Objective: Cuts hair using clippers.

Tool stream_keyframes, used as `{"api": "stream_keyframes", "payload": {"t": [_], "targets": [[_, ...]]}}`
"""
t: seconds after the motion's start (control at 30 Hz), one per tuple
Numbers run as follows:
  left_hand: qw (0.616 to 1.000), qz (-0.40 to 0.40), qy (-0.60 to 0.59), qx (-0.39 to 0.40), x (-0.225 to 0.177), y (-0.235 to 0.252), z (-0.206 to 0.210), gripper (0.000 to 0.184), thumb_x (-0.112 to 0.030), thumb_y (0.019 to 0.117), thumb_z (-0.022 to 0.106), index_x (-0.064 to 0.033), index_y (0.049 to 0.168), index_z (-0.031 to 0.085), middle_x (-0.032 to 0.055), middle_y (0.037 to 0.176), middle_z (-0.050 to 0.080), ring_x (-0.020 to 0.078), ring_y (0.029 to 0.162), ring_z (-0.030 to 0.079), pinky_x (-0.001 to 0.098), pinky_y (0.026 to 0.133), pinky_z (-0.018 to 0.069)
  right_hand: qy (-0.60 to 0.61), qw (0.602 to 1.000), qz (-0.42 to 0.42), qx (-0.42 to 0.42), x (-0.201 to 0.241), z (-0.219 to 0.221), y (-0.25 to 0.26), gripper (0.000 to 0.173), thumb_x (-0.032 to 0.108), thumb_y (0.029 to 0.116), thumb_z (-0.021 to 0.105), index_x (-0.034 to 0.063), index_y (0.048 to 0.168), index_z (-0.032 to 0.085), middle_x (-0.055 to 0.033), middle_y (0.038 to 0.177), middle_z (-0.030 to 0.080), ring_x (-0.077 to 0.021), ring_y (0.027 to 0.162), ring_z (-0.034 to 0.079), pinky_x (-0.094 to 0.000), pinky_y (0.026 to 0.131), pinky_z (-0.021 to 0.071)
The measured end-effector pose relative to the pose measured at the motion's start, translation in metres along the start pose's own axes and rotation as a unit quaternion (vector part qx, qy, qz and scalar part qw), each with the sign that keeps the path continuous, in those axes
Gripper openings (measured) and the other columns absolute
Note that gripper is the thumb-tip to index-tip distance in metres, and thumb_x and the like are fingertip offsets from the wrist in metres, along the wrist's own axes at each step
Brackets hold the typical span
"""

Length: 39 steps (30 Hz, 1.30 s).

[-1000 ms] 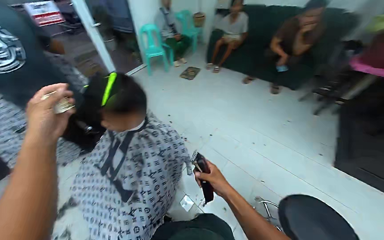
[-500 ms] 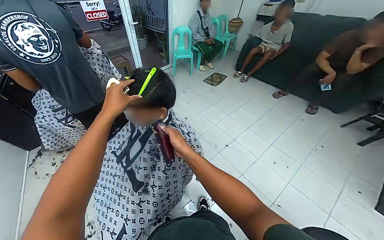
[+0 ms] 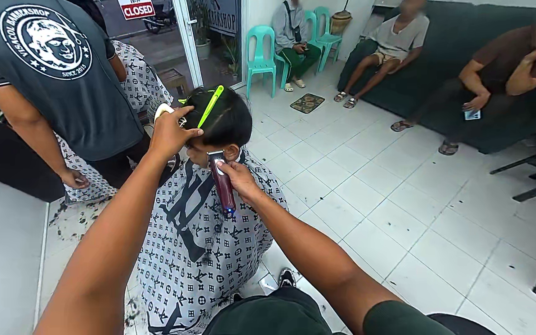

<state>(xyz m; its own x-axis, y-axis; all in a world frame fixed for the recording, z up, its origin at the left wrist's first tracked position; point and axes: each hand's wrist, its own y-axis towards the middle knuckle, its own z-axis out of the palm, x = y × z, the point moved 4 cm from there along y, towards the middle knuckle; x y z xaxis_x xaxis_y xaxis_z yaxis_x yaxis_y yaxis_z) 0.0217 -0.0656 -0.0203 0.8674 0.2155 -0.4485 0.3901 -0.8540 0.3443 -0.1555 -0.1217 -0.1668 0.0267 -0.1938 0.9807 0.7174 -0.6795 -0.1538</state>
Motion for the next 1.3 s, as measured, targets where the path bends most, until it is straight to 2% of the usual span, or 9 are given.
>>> {"api": "stream_keyframes", "payload": {"t": [0.2, 0.37, 0.53, 0.67, 0.83, 1.13, 1.23, 1.3], "targets": [[1.0, 0.001, -0.005, -0.004, 0.006, 0.001, 0.001, 0.063, -0.027, 0.0876, 0.083, -0.0085, 0.143, 0.06, 0.0223, 0.138, 0.062, 0.0413, 0.129, 0.057, 0.0593, 0.111, 0.0399, -0.002, 1.0, -0.005, -0.002, 0.002, 0.0, 0.0, 0.042, 0.037, 0.106, 0.056, -0.0036, 0.115, 0.06, -0.0158, 0.092, 0.067, -0.0203, 0.079, 0.066, -0.0374, 0.075, 0.0565], [1.0, -0.009, -0.006, 0.001, 0.007, 0.004, 0.001, 0.063, -0.027, 0.088, 0.083, -0.0087, 0.143, 0.06, 0.0238, 0.134, 0.064, 0.0411, 0.124, 0.06, 0.059, 0.107, 0.0434, 0.001, 1.0, -0.009, 0.001, 0.002, -0.001, 0.004, 0.041, 0.036, 0.1058, 0.057, -0.0037, 0.112, 0.062, -0.0156, 0.092, 0.067, -0.02, 0.08, 0.066, -0.0368, 0.076, 0.0566], [1.0, 0.006, -0.021, -0.007, 0.008, 0.003, -0.001, 0.061, -0.025, 0.0869, 0.084, -0.0075, 0.141, 0.062, 0.0248, 0.132, 0.065, 0.0455, 0.127, 0.057, 0.0638, 0.11, 0.0397, -0.016, 1.0, -0.011, -0.003, 0.008, 0.0, 0.003, 0.043, 0.037, 0.1066, 0.055, -0.0043, 0.114, 0.062, -0.017, 0.093, 0.068, -0.0224, 0.081, 0.068, -0.0398, 0.077, 0.0579], [1.0, 0.004, -0.025, -0.005, 0.007, 0.001, 0.0, 0.061, -0.024, 0.0874, 0.083, -0.0072, 0.142, 0.061, 0.0247, 0.133, 0.064, 0.0446, 0.128, 0.057, 0.0629, 0.11, 0.0393, -0.017, 1.0, -0.014, -0.003, 0.007, -0.001, 0.002, 0.043, 0.038, 0.1066, 0.055, -0.004, 0.116, 0.062, -0.0168, 0.093, 0.068, -0.0216, 0.082, 0.067, -0.0393, 0.078, 0.0571], [1.0, 0.0, -0.022, -0.01, 0.007, 0.001, -0.002, 0.061, -0.024, 0.0874, 0.083, -0.0067, 0.142, 0.061, 0.0255, 0.133, 0.064, 0.0444, 0.125, 0.059, 0.0622, 0.108, 0.0413, -0.017, 1.0, -0.007, -0.017, 0.012, 0.0, 0.002, 0.039, 0.033, 0.106, 0.057, -0.0052, 0.11, 0.063, -0.016, 0.091, 0.068, -0.0201, 0.08, 0.068, -0.0367, 0.077, 0.0579], [1.0, -0.02, -0.022, 0.001, 0.009, -0.004, -0.002, 0.062, -0.025, 0.0883, 0.083, -0.0089, 0.144, 0.06, 0.0233, 0.134, 0.064, 0.0434, 0.126, 0.058, 0.0611, 0.108, 0.0417, -0.004, 0.999, -0.035, -0.017, 0.01, 0.0, -0.002, 0.036, 0.03, 0.107, 0.056, -0.0056, 0.11, 0.064, -0.0154, 0.09, 0.069, -0.019, 0.08, 0.069, -0.0356, 0.078, 0.0586], [1.0, -0.018, -0.022, 0.004, 0.008, -0.005, -0.001, 0.062, -0.025, 0.0887, 0.082, -0.0096, 0.144, 0.059, 0.0222, 0.135, 0.064, 0.0423, 0.127, 0.058, 0.0607, 0.109, 0.041, -0.028, 0.998, -0.043, 0.035, 0.005, 0.003, -0.013, 0.039, 0.031, 0.1098, 0.047, -0.0026, 0.126, 0.058, -0.0154, 0.1, 0.068, -0.0199, 0.086, 0.069, -0.0378, 0.082, 0.0583], [1.0, -0.014, -0.022, 0.002, 0.01, -0.005, -0.001, 0.063, -0.026, 0.0885, 0.083, -0.0093, 0.144, 0.059, 0.0225, 0.135, 0.064, 0.0421, 0.127, 0.058, 0.06, 0.11, 0.0404, -0.019, 0.994, 0.011, 0.109, -0.004, 0.007, -0.027, 0.041, 0.034, 0.1108, 0.042, -0.0004, 0.127, 0.057, -0.0115, 0.1, 0.065, -0.0168, 0.081, 0.066, -0.0347, 0.075, 0.0589]]}}
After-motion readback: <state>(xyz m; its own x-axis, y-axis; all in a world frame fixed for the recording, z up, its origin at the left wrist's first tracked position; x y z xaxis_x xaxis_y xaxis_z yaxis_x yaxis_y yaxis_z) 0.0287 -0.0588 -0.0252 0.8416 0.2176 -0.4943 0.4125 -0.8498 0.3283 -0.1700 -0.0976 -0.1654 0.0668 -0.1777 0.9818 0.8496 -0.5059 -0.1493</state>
